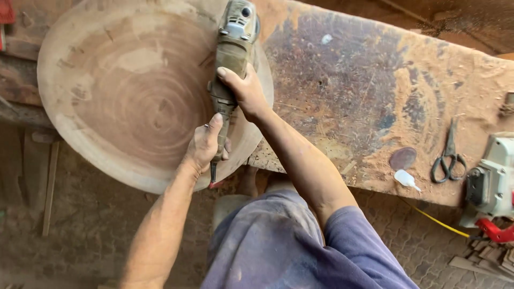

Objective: Sanding a circular wooden piece and applying wood filler to cracks on a workbench.

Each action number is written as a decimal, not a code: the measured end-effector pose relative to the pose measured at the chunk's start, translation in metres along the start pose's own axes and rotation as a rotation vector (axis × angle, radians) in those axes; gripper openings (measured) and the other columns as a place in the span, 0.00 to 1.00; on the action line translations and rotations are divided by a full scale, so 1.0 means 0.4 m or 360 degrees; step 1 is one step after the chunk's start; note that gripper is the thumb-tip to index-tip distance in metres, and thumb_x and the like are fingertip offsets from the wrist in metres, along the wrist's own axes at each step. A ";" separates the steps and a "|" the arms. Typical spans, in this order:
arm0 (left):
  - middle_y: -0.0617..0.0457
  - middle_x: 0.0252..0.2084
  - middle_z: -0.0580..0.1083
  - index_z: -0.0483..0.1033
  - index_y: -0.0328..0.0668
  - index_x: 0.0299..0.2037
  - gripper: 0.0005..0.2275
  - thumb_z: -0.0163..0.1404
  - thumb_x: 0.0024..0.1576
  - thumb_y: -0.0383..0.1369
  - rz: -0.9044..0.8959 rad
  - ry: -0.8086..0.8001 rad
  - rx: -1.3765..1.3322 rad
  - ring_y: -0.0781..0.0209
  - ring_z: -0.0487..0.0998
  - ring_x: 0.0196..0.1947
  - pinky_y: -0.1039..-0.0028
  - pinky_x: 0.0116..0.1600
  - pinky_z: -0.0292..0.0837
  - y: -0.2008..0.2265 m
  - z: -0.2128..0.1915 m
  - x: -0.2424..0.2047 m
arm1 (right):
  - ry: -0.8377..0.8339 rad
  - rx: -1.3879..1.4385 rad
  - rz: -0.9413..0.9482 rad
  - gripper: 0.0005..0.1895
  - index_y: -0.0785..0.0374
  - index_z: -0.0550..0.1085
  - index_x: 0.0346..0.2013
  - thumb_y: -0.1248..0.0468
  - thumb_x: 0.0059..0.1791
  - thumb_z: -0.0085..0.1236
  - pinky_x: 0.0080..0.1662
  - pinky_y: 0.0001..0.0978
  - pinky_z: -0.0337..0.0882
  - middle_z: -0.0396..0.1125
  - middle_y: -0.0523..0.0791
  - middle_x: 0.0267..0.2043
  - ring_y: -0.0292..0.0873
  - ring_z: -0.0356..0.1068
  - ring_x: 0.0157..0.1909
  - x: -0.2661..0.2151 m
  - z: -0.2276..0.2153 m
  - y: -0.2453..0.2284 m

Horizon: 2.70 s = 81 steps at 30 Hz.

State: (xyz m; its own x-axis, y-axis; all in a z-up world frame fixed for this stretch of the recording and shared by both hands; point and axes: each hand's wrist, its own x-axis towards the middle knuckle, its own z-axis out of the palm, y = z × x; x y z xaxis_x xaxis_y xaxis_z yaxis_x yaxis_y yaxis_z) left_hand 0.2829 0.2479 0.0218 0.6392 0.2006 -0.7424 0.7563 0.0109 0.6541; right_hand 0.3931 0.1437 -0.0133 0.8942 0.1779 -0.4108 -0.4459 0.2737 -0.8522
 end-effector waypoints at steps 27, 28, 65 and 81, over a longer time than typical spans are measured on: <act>0.48 0.10 0.73 0.79 0.43 0.13 0.35 0.34 0.63 0.59 -0.0054 -0.0324 0.0430 0.51 0.82 0.20 0.63 0.36 0.79 -0.186 0.003 -0.198 | -0.0353 -0.0146 0.0035 0.31 0.66 0.63 0.62 0.54 0.51 0.62 0.61 0.55 0.66 0.66 0.54 0.55 0.49 0.64 0.56 -0.246 -0.110 0.127; 0.49 0.12 0.72 0.76 0.40 0.17 0.31 0.39 0.58 0.59 -0.0101 -0.0343 0.0232 0.57 0.76 0.16 0.68 0.28 0.74 -0.222 -0.008 -0.215 | -0.0419 -0.0076 0.0122 0.31 0.67 0.62 0.59 0.52 0.49 0.59 0.56 0.53 0.72 0.65 0.55 0.51 0.50 0.67 0.52 -0.277 -0.110 0.115; 0.41 0.11 0.72 0.75 0.35 0.13 0.32 0.45 0.61 0.55 0.0034 -0.0162 0.0167 0.53 0.76 0.09 0.64 0.15 0.71 0.051 -0.352 0.157 | 0.0020 -0.0033 -0.0125 0.21 0.65 0.71 0.51 0.54 0.51 0.63 0.55 0.44 0.70 0.70 0.50 0.46 0.43 0.66 0.50 0.135 0.262 0.116; 0.40 0.10 0.71 0.75 0.31 0.13 0.35 0.41 0.64 0.55 0.0097 -0.0137 0.0097 0.53 0.75 0.09 0.67 0.17 0.72 0.128 -0.398 0.174 | 0.0139 -0.0113 0.0022 0.25 0.64 0.73 0.39 0.48 0.42 0.69 0.39 0.38 0.71 0.69 0.48 0.30 0.42 0.68 0.36 0.161 0.404 -0.019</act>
State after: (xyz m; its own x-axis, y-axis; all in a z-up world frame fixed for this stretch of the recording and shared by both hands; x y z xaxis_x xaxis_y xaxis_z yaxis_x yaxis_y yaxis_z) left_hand 0.3439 0.4183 0.0268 0.6918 0.1141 -0.7130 0.7211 -0.0592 0.6903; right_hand 0.4477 0.3058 0.0189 0.8893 0.0970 -0.4470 -0.4573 0.2037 -0.8656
